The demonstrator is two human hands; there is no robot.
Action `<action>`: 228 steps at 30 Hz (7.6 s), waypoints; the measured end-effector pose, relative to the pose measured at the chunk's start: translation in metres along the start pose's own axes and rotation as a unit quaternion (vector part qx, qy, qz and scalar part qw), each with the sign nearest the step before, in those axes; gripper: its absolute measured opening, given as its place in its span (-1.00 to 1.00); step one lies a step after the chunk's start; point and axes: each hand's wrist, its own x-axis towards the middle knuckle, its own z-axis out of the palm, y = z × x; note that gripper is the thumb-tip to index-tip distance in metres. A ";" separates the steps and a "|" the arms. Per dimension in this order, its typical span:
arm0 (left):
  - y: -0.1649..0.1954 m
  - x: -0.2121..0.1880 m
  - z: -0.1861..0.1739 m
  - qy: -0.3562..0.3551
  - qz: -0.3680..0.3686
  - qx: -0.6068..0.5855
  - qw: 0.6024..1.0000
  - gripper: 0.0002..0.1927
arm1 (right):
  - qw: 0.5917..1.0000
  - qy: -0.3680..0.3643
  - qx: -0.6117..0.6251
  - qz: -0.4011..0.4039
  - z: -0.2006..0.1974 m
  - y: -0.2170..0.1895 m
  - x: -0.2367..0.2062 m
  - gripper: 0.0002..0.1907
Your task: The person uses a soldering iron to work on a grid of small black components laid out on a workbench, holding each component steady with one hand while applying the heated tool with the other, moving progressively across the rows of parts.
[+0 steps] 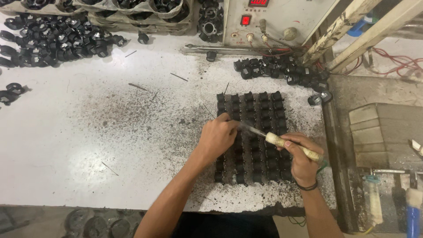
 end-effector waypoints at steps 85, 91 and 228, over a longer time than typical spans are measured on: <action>0.014 -0.017 0.006 -0.036 0.009 -0.002 0.999 -0.84 | 0.995 0.015 -0.085 -0.045 0.016 -0.035 -0.036 -0.83; 0.023 -0.012 -0.006 0.003 0.020 0.012 1.000 -0.89 | 0.998 0.014 -0.038 -0.046 0.001 -0.039 -0.027 -0.81; 0.046 -0.067 -0.006 -0.031 -0.011 -0.020 0.999 -0.84 | 0.985 0.034 -0.155 -0.064 0.009 -0.049 -0.086 -0.83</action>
